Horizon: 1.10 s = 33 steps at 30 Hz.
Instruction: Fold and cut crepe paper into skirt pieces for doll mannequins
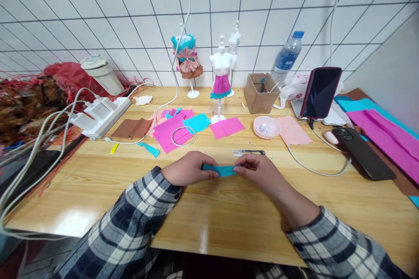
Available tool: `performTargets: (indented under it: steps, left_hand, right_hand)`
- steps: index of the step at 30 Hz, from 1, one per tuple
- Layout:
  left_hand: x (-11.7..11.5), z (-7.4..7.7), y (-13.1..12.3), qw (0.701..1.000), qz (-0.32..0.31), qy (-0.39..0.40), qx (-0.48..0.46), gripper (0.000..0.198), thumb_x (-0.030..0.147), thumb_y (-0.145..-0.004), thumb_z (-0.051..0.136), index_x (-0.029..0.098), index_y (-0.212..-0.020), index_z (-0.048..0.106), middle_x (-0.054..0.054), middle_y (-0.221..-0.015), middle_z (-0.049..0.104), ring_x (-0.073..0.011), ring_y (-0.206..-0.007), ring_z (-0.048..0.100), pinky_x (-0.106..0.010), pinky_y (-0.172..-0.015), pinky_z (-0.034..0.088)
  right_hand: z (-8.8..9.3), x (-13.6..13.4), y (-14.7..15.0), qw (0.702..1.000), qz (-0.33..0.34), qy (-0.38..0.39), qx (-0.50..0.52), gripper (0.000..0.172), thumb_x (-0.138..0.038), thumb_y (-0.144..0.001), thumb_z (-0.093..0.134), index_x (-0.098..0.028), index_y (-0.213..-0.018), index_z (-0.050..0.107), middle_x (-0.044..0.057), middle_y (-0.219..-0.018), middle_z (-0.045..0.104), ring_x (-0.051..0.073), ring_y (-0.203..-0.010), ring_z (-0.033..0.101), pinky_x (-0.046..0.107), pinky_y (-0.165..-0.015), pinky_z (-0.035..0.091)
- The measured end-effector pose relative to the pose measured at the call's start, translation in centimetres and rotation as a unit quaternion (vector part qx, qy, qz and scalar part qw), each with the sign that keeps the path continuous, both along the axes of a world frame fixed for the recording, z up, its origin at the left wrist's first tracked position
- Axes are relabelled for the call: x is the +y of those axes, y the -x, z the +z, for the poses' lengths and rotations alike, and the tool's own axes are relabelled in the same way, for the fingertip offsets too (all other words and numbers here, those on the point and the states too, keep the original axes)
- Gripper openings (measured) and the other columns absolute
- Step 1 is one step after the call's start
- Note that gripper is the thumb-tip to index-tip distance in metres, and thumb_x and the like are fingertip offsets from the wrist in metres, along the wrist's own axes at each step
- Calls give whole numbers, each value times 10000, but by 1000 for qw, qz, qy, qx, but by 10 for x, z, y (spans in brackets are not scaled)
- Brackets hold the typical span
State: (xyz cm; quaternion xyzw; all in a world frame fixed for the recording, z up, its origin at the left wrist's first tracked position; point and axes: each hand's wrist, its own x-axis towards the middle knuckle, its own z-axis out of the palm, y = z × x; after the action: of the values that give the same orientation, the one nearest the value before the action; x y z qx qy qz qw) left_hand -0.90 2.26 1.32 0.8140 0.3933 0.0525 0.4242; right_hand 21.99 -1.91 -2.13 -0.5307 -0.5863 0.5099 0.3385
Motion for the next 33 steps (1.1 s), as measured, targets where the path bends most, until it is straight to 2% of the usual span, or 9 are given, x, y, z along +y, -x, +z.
performTargets:
  steps: [4, 9, 20, 22, 24, 26, 28, 30, 33]
  left_hand:
    - [6, 1, 13, 996, 75, 33, -18, 242, 368, -768, 640, 173, -879, 727, -7, -790, 717, -154, -727, 605, -229, -681, 439]
    - [10, 1, 20, 990, 129, 55, -29, 267, 401, -762, 639, 159, -839, 722, -14, -764, 712, -150, -703, 604, -236, -673, 438]
    - [11, 0, 20, 989, 125, 53, -54, 332, 429, -840, 566, 157, -791, 749, -48, -777, 746, -162, -710, 643, -242, -672, 458]
    - [13, -3, 22, 990, 125, -7, -64, 308, 388, -858, 554, 159, -793, 751, -57, -777, 752, -171, -714, 656, -257, -674, 478]
    - [15, -5, 26, 978, 111, -160, -78, 246, 316, -869, 549, 177, -861, 752, -61, -807, 757, -186, -753, 660, -293, -713, 491]
    - [16, -4, 32, 932, 58, -344, -96, 214, 229, -863, 557, 218, -983, 734, -53, -876, 757, -193, -816, 653, -333, -780, 489]
    - [17, 0, 38, 880, -10, -462, -114, 282, 154, -847, 565, 251, -1078, 695, -41, -934, 748, -183, -842, 645, -339, -801, 491]
    - [17, 5, 44, 847, -40, -512, -138, 334, 107, -832, 570, 253, -1115, 671, -37, -938, 742, -170, -829, 645, -316, -775, 504]
    - [14, 9, 49, 840, -31, -512, -180, 376, 48, -818, 541, 245, -1114, 662, -37, -900, 734, -159, -825, 647, -290, -754, 515]
  right_hand:
    - [6, 1, -9, 999, -33, -8, 19, 209, -382, -722, 662, -190, -805, 660, 40, -858, 659, 144, -688, 530, 258, -570, 426]
    - [4, 1, -12, 994, -71, 31, 72, 286, -434, -727, 669, -180, -837, 601, -29, -616, 525, 110, -559, 466, 200, -439, 396]
    - [2, 2, -10, 993, -90, 13, 71, 311, -468, -759, 656, -183, -873, 604, -25, -613, 575, 100, -516, 490, 215, -454, 454]
    - [1, 3, -11, 994, -91, -12, 51, 288, -452, -771, 644, -184, -878, 633, -2, -653, 610, 115, -547, 519, 233, -483, 464]
    - [1, 5, -15, 992, -98, -78, 0, 252, -409, -783, 637, -192, -908, 665, 47, -820, 666, 144, -650, 569, 256, -534, 482]
    - [1, 8, -19, 976, -107, -168, -91, 241, -341, -798, 622, -208, -993, 675, 72, -1002, 670, 177, -784, 590, 286, -609, 497]
    - [1, 10, -24, 946, -88, -241, -199, 268, -271, -813, 600, -226, -1070, 661, 62, -1060, 669, 204, -907, 579, 327, -729, 497]
    - [0, 11, -28, 916, -36, -276, -290, 273, -212, -817, 583, -244, -1075, 666, 37, -1045, 683, 215, -984, 556, 359, -846, 462]
    - [-2, 11, -31, 885, 5, -273, -376, 247, -185, -841, 547, -257, -1028, 690, 21, -1057, 681, 208, -989, 545, 356, -893, 429]
